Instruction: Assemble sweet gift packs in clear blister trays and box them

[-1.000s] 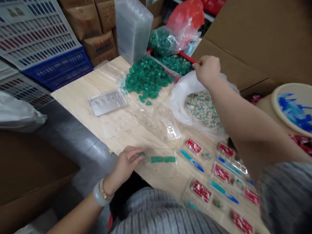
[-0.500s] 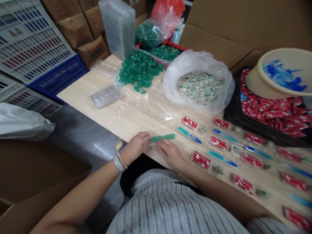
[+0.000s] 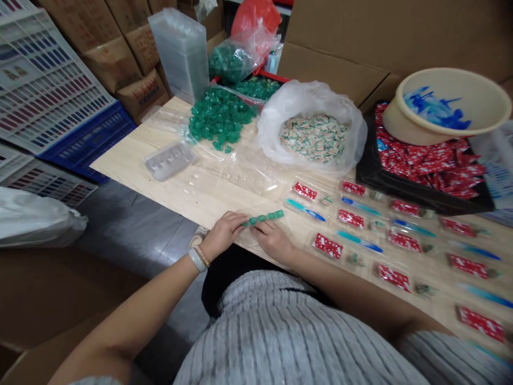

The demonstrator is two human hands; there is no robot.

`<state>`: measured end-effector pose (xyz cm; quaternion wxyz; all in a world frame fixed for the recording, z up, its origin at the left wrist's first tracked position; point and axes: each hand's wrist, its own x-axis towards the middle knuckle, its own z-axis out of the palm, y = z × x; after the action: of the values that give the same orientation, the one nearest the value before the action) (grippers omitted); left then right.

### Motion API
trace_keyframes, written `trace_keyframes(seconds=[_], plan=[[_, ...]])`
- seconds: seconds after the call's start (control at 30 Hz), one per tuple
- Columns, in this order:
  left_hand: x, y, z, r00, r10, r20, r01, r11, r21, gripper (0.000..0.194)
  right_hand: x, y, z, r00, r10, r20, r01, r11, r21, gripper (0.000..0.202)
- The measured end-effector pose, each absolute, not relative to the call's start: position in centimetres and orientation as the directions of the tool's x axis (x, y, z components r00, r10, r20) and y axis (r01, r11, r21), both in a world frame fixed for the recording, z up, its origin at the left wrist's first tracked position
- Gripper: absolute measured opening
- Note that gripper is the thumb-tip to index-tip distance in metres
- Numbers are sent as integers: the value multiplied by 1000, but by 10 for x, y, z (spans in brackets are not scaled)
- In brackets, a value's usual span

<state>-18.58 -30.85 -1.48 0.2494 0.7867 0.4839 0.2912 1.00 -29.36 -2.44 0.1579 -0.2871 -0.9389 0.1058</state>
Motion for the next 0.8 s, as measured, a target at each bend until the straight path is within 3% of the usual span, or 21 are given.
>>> trace_keyframes(seconds=[0.2, 0.47, 0.7, 0.8], plan=[[-176, -311, 3, 393, 915, 93, 727, -371, 577, 22, 8, -292, -17, -788, 586, 187, 533, 802, -270, 29], [-171, -311, 6, 383, 921, 67, 799, -367, 476, 21, 12, -292, -11, -720, 674, 165, 537, 692, -482, 20], [-169, -316, 7, 359, 929, 93, 846, -366, 388, 33, 22, -289, -10, -763, 617, 192, 443, 716, -540, 18], [-169, -315, 8, 305, 949, 84, 865, -312, 393, 38, 25, -288, -9, -691, 705, 159, 476, 610, -634, 13]])
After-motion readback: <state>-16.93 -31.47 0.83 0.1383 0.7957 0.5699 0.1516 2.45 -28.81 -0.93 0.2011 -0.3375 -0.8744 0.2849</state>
